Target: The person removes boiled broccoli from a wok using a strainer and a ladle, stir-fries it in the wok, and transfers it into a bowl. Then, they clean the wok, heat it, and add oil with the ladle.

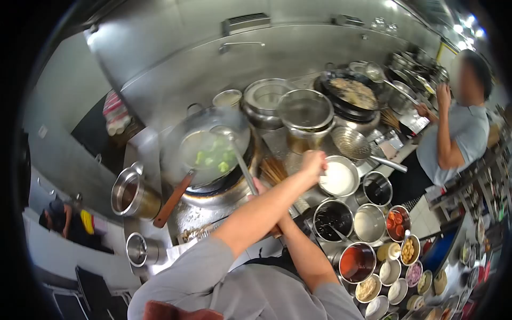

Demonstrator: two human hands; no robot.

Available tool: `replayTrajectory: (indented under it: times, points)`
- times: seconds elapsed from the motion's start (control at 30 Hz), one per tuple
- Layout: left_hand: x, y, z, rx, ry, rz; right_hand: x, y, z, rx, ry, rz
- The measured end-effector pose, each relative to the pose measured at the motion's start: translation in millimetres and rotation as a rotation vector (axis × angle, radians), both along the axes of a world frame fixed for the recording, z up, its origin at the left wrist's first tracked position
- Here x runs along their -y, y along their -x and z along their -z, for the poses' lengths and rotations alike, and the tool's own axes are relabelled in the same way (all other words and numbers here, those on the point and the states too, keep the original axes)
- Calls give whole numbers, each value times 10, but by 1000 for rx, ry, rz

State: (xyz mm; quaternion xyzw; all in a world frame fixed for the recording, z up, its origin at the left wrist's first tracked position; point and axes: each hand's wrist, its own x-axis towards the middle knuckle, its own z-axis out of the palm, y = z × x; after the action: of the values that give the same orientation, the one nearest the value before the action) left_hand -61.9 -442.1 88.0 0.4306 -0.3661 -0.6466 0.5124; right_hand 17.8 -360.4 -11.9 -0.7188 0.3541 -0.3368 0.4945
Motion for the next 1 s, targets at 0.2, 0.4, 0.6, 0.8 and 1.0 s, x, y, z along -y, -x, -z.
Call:
replayTrajectory:
  times: [0.2,0.4,0.6,0.8,1.0]
  points:
    - [-869,-860,-458,561,418,394,-45,210,-260,318,-172,-110]
    - [-1851,-3770,-908,1673,216,41,230,32,-1059,154,-367,-22]
    - [-2242,-4644,-417,-147,-416,-19,394,-145,-1390,-10,-306,-79]
    - [-2397,-4910,-1116,289,-508,159,-589,-228,-1276,170,-524,-14]
    - [-2510,-4419,-1408,13,-564,78,-1206,-817,-1272,399,-688,13]
